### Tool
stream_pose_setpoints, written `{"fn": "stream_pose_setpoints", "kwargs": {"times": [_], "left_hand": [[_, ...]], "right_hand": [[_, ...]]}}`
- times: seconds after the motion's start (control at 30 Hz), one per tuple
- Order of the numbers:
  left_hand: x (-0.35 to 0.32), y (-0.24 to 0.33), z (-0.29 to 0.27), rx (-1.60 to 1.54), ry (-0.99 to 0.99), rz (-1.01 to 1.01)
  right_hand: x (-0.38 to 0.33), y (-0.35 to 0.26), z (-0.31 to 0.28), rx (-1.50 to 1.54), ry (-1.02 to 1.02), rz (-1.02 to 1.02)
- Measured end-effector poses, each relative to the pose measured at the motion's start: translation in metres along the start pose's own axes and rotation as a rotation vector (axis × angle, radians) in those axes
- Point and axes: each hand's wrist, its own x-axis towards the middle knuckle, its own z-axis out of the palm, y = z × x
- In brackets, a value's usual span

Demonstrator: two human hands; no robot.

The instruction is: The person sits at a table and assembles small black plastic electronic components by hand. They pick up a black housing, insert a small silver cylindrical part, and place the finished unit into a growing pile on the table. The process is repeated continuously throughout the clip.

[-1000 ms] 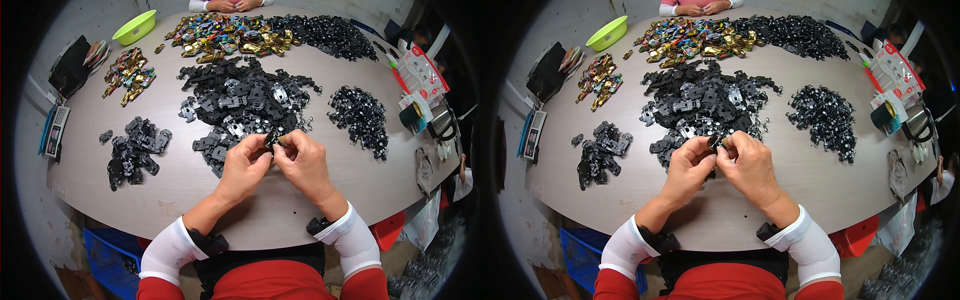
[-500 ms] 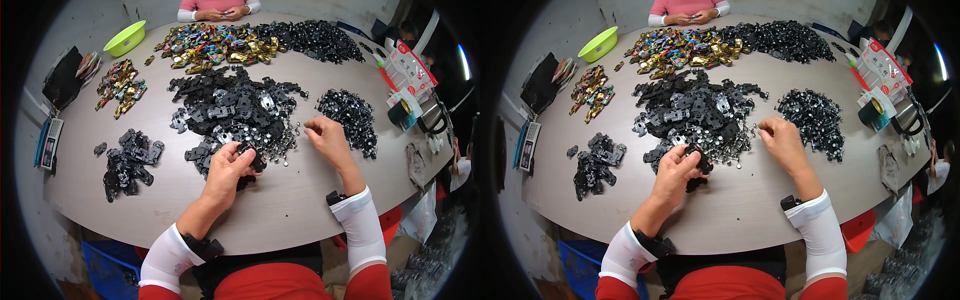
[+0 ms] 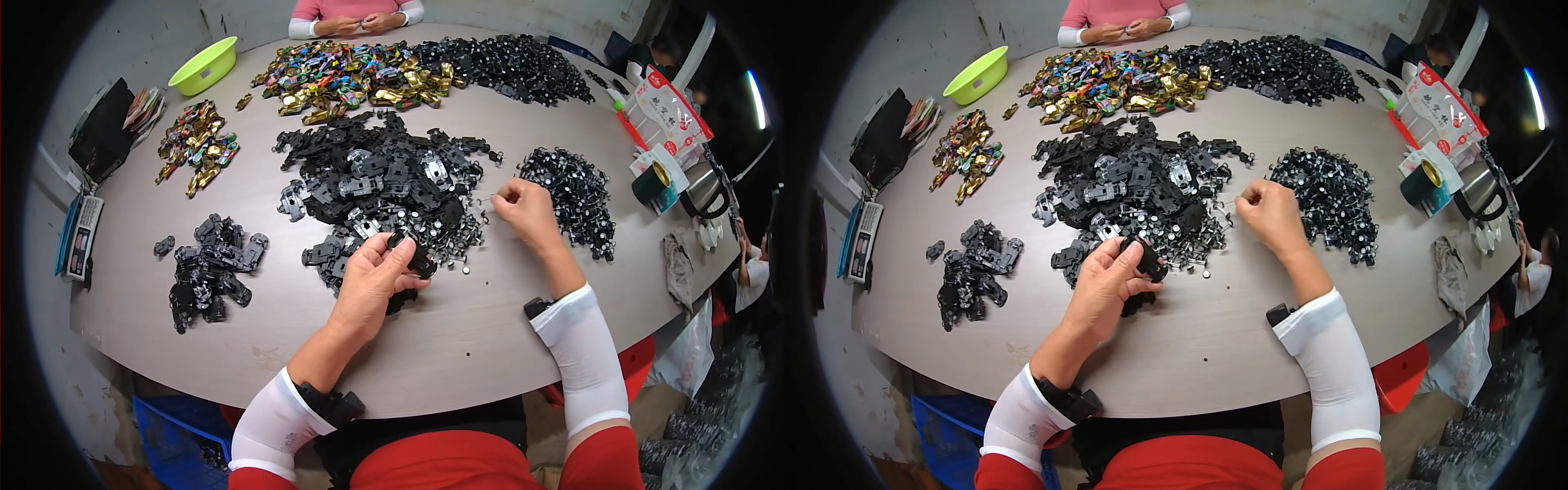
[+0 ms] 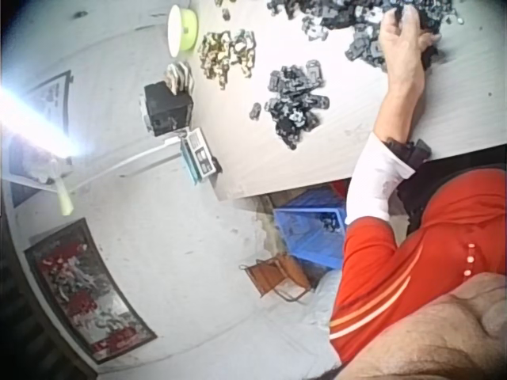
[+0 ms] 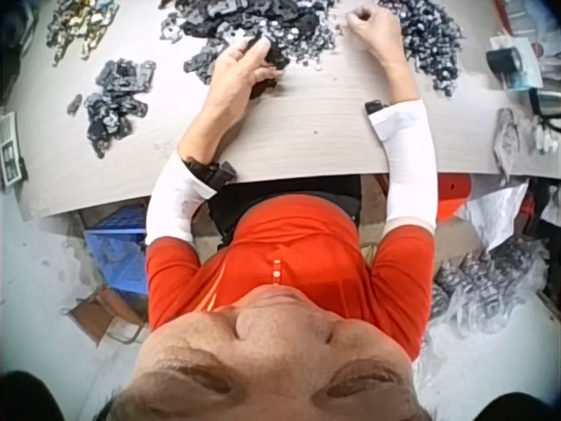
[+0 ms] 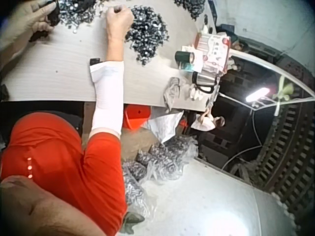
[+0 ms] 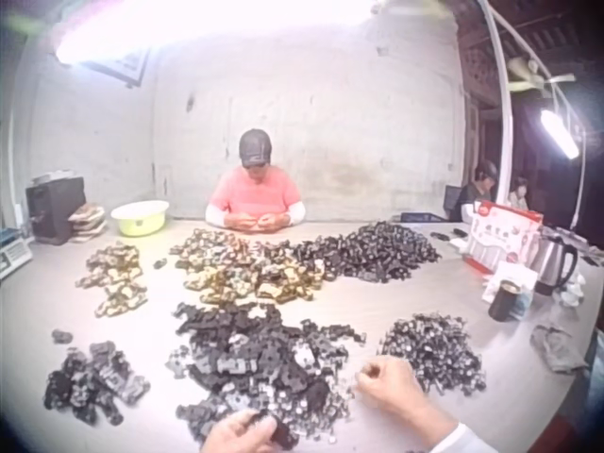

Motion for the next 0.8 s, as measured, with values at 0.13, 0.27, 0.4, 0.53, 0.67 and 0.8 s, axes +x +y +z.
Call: {"fn": "stream_pose_setpoints", "kwargs": {"times": [0.13, 0.27, 0.4, 0.53, 0.67, 0.8], "left_hand": [[-0.001, 0.001, -0.002, -0.011, 0.023, -0.006], [-0.001, 0.001, 0.002, -0.009, 0.031, -0.004], [-0.003, 0.003, 0.000, 0.050, 0.031, -0.026], [-0.004, 0.005, 0.003, 0.056, 0.043, -0.020], [-0.002, 0.003, 0.003, 0.064, 0.050, -0.032], [-0.003, 0.003, 0.000, 0.057, 0.047, -0.032]], "right_hand": [[-0.023, -0.003, -0.021, -0.144, -0.128, -0.097], [-0.037, 0.007, -0.038, -0.222, -0.168, -0.083], [-0.041, 0.012, -0.039, -0.186, -0.203, -0.068], [-0.047, 0.000, -0.043, -0.251, -0.251, -0.105], [-0.049, -0.001, -0.041, -0.250, -0.235, -0.106], [-0.049, -0.001, -0.038, -0.144, -0.195, -0.075]]}}
